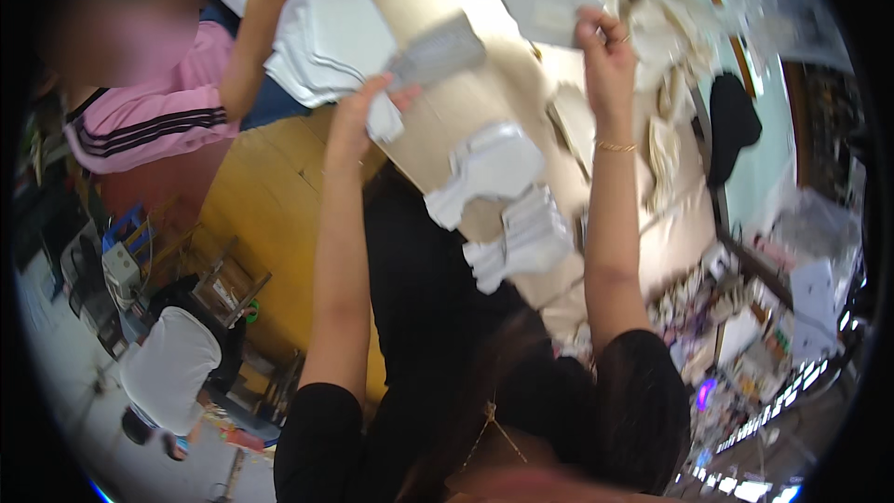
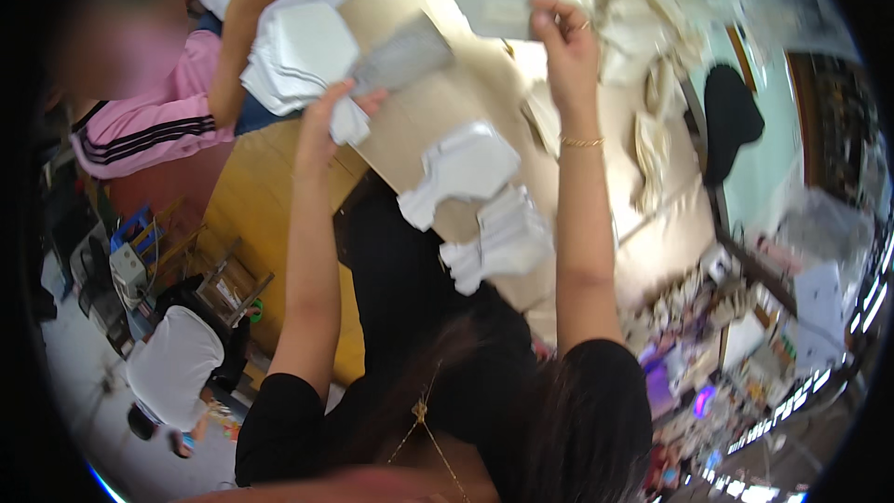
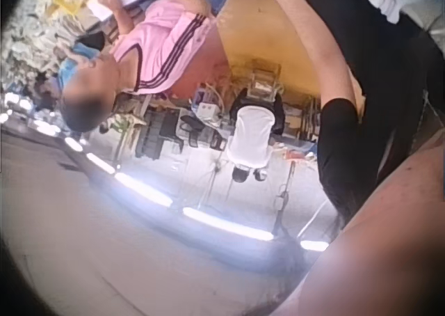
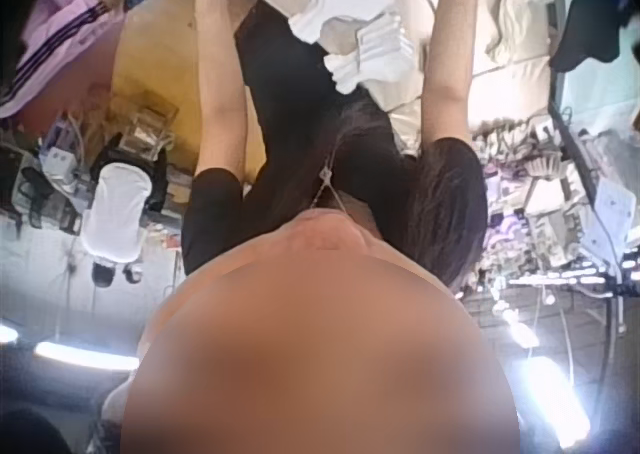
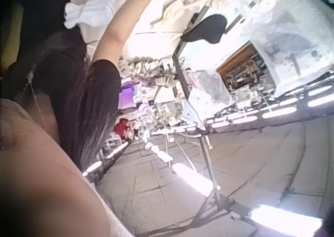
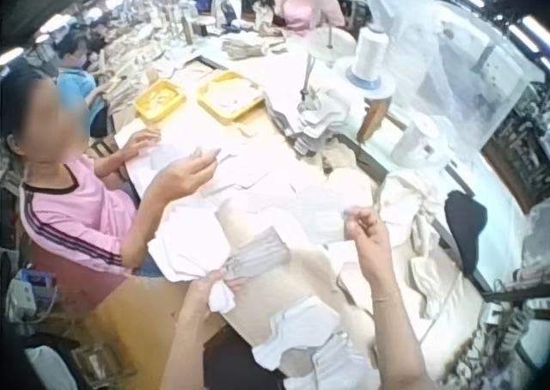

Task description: The person folds white fabric pieces at a worktable in a garment workshop. They repeatedly pick up individual pieces, fold them, and stack them into neat piles. Another worker is visible nearby, also handling fabric.

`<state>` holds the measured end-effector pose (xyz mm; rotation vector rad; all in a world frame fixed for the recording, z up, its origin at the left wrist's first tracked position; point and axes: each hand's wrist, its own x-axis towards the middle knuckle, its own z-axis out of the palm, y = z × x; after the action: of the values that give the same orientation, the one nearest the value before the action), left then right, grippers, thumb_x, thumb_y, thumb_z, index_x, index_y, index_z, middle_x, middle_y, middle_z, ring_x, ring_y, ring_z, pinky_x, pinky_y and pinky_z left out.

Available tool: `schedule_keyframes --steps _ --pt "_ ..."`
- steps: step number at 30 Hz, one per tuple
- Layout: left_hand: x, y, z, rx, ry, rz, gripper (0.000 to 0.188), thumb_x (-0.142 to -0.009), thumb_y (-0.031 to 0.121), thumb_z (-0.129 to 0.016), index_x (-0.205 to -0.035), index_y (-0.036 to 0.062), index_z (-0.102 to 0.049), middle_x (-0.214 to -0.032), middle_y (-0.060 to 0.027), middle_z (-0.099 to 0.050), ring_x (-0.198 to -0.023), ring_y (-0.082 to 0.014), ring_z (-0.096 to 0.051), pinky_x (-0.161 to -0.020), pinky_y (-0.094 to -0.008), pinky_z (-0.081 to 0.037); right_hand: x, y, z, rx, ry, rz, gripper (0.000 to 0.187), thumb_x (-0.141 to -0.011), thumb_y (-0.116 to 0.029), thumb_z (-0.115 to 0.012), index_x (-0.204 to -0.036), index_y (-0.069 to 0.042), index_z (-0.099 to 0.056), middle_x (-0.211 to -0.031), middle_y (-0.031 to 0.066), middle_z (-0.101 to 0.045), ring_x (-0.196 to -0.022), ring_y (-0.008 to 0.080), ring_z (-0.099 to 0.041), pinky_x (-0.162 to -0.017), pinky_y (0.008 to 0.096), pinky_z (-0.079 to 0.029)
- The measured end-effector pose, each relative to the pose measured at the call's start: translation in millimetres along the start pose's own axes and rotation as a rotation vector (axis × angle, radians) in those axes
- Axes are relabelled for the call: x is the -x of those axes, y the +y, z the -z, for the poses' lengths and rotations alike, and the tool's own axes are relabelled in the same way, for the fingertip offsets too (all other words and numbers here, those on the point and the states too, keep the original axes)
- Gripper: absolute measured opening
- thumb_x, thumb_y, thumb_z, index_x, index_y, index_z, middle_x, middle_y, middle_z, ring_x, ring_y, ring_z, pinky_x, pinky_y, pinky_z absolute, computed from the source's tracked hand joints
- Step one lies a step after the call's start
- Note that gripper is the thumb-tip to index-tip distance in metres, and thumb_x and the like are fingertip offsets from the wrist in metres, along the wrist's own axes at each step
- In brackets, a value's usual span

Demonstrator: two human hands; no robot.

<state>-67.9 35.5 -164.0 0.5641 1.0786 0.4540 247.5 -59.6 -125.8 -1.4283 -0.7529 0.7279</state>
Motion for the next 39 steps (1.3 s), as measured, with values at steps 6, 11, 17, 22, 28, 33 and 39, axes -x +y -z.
schedule_keyframes --steps 6,11,17,22,28,33,39 --pt "-9.8 1.0 2.0 -0.028 -0.061 -0.092 0.038 -0.093 0.017 -0.061 -0.113 -0.0121 -0.050 -0.106 -0.0264 -0.067 -0.096 -0.0325 -0.071 -0.075 -0.0298 -0.059 93.1 -63.7 96.9 -0.068 -0.234 -0.260 0.048 -0.094 -0.006 -0.064 -0.136 -0.009 -0.041 -0.105 0.0055 -0.063 -0.092 0.0094 -0.060 -0.081 0.0221 -0.048" --pt "-5.8 1.4 -3.6 -0.044 -0.071 -0.133 0.036 -0.093 0.017 -0.062 -0.113 -0.0119 -0.051 -0.112 -0.0251 -0.063 -0.100 -0.0340 -0.070 -0.077 -0.0306 -0.059 194.0 -57.2 115.9 0.184 -0.495 -0.610 0.033 -0.097 -0.013 -0.060 -0.129 -0.007 -0.055 -0.113 0.0019 -0.061 -0.101 0.0094 -0.056 -0.091 0.0245 -0.045" --pt "-6.1 -2.5 -2.0 -0.040 -0.099 -0.132 0.030 -0.092 0.017 -0.063 -0.108 -0.0070 -0.053 -0.111 -0.0247 -0.063 -0.101 -0.0344 -0.070 -0.075 -0.0303 -0.060 253.1 -17.2 100.6 0.643 -0.555 -0.438 0.033 -0.090 -0.015 -0.068 -0.121 -0.010 -0.059 -0.103 0.0038 -0.059 -0.100 0.0178 -0.054 -0.093 0.0335 -0.039" --pt "-5.1 -7.3 2.3 -0.063 -0.091 -0.119 0.042 -0.092 0.017 -0.062 -0.119 -0.0112 -0.047 -0.117 -0.0318 -0.061 -0.100 -0.0336 -0.070 -0.075 -0.0311 -0.061 251.5 -19.0 82.6 1.082 -0.418 -0.162 0.036 -0.083 -0.018 -0.074 -0.116 -0.011 -0.061 -0.102 0.0099 -0.054 -0.107 0.0283 -0.051 -0.097 0.0381 -0.037" --pt "-0.6 -9.9 3.8 -0.025 -0.119 -0.092 0.036 -0.092 0.017 -0.062 -0.114 -0.0086 -0.049 -0.113 -0.0334 -0.063 -0.094 -0.0309 -0.071 -0.070 -0.0290 -0.060 126.9 -7.6 27.6 0.789 -0.310 0.210 0.027 -0.090 -0.018 -0.066 -0.115 -0.008 -0.062 -0.113 0.0127 -0.057 -0.107 0.0295 -0.052 -0.098 0.0377 -0.040" --pt "4.8 -11.0 0.5 -0.076 -0.088 -0.084 0.047 -0.093 0.018 -0.061 -0.125 -0.0123 -0.045 -0.114 -0.0283 -0.064 -0.103 -0.0317 -0.069 -0.078 -0.0302 -0.058 -22.6 48.0 -71.4 0.337 -0.211 0.127 0.043 -0.095 -0.028 -0.056 -0.132 -0.005 -0.056 -0.128 0.0170 -0.060 -0.112 0.0299 -0.058 -0.099 0.0387 -0.044" --pt "11.5 -13.6 -3.7 -0.077 -0.050 -0.108 0.045 -0.091 0.017 -0.063 -0.121 -0.0135 -0.049 -0.115 -0.0250 -0.064 -0.103 -0.0302 -0.069 -0.075 -0.0296 -0.057 -88.4 62.4 -95.0 0.578 -0.620 -0.172 0.052 -0.091 -0.033 -0.062 -0.128 0.003 -0.056 -0.106 0.0143 -0.070 -0.089 0.0254 -0.066 -0.086 0.0369 -0.052"
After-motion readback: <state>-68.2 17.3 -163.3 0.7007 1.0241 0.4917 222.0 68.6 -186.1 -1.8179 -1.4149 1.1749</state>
